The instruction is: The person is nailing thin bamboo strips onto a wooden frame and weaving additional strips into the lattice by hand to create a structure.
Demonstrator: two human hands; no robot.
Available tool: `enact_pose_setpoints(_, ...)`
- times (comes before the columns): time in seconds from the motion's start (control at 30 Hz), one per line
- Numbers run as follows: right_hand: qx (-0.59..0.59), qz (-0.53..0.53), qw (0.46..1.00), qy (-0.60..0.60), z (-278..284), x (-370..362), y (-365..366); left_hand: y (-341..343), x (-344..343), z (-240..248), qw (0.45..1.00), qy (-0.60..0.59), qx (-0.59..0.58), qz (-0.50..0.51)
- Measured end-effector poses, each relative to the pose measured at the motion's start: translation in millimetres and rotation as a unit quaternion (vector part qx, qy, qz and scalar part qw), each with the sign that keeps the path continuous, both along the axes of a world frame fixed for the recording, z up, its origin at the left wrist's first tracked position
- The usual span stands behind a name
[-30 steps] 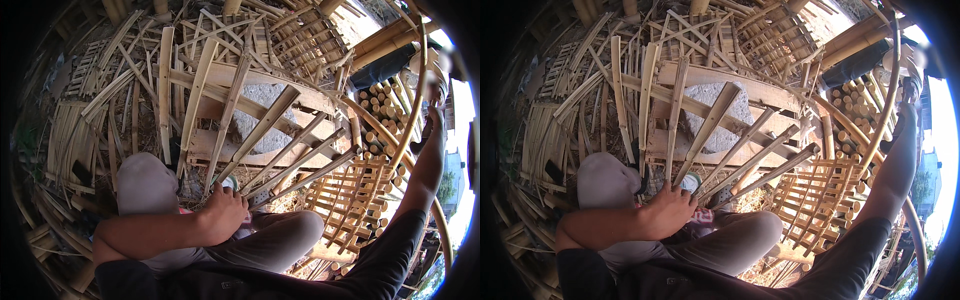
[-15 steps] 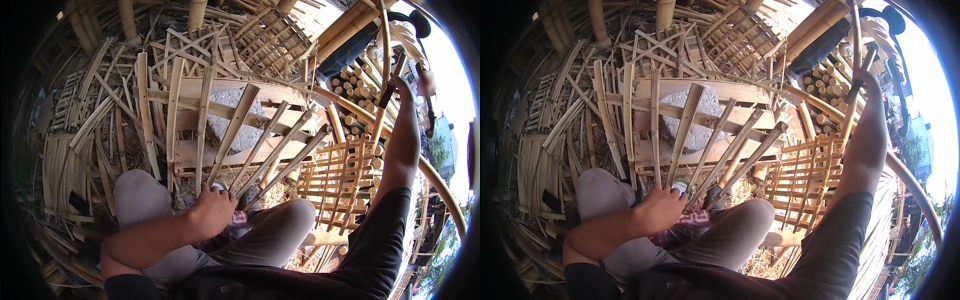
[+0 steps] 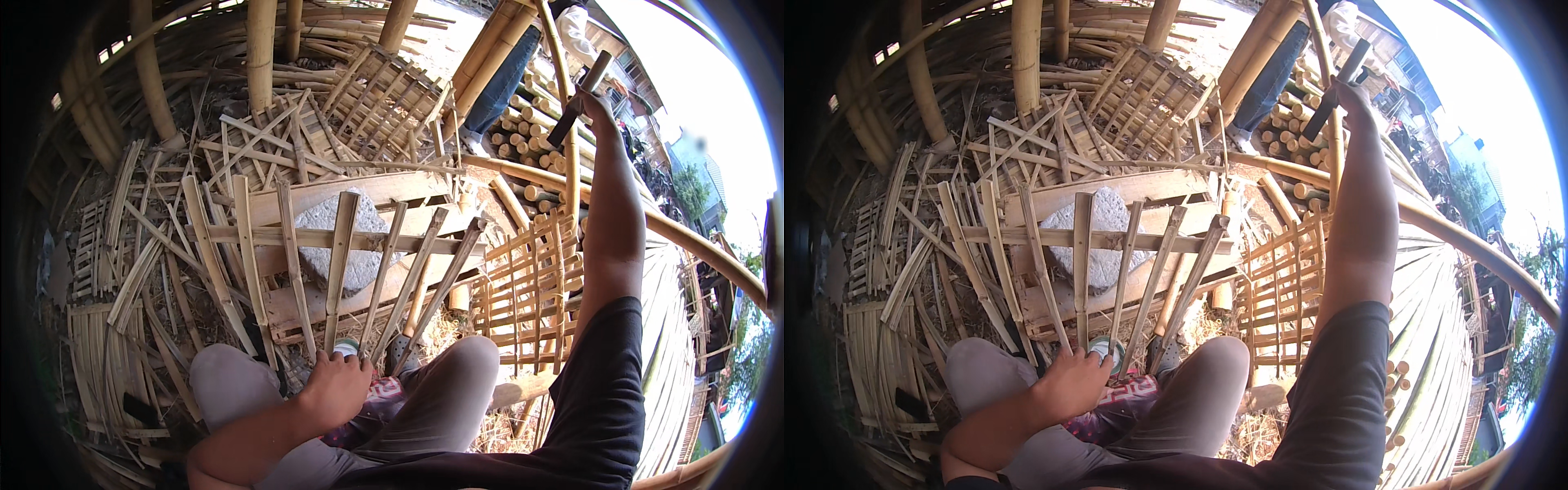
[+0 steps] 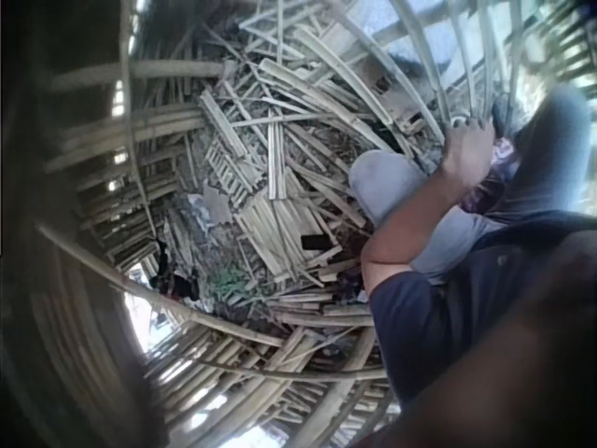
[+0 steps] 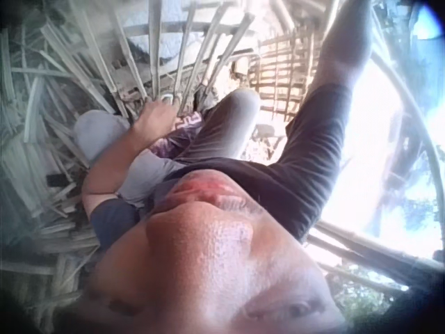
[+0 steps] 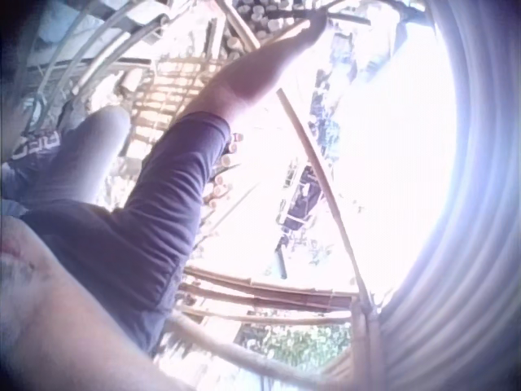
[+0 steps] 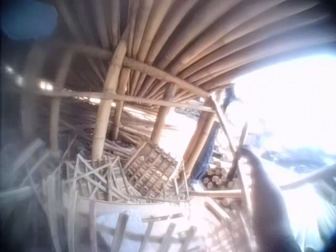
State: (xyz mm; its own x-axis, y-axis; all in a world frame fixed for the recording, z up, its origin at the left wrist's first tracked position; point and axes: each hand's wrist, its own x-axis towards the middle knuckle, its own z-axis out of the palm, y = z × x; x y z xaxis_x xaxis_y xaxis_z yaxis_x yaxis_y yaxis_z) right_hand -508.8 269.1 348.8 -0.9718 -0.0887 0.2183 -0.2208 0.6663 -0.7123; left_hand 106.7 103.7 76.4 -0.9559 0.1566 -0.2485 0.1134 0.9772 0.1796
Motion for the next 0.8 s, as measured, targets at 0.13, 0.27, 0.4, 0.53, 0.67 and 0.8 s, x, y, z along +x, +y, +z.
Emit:
enact_pose_setpoints(0.13, 0.011, -0.011, 0.997, 0.071, 30.5, 17.1, 21.3, 5.2, -5.0, -3.3, 1.0, 0.006, 0.006, -0.019)
enact_pose_setpoints(0.27, -0.04, -0.026, 0.995, 0.092, 34.4, 57.3, 16.7, 4.5, -4.8, -4.2, 1.0, -0.009, 0.003, -0.014)
enact_pose_setpoints(0.4, -0.035, -0.006, 0.997, 0.072, 46.3, 81.0, 17.8, 5.2, -1.7, -9.6, 1.0, 0.004, 0.008, -0.019)
enact_pose_setpoints(0.53, -0.081, 0.022, 0.994, 0.076, 40.6, 88.6, 12.4, 5.0, -3.1, -13.0, 1.0, 0.007, 0.01, -0.016)
enact_pose_setpoints(0.67, -0.109, 0.155, 0.981, 0.042, 36.5, 73.6, 16.0, 8.7, -8.9, -1.6, 0.999, -0.03, 0.025, -0.007)
enact_pose_setpoints(0.8, -0.146, 0.196, 0.97, -0.015, 32.9, 98.8, -7.2, 3.0, -3.5, -12.6, 1.0, -0.01, 0.009, -0.012)
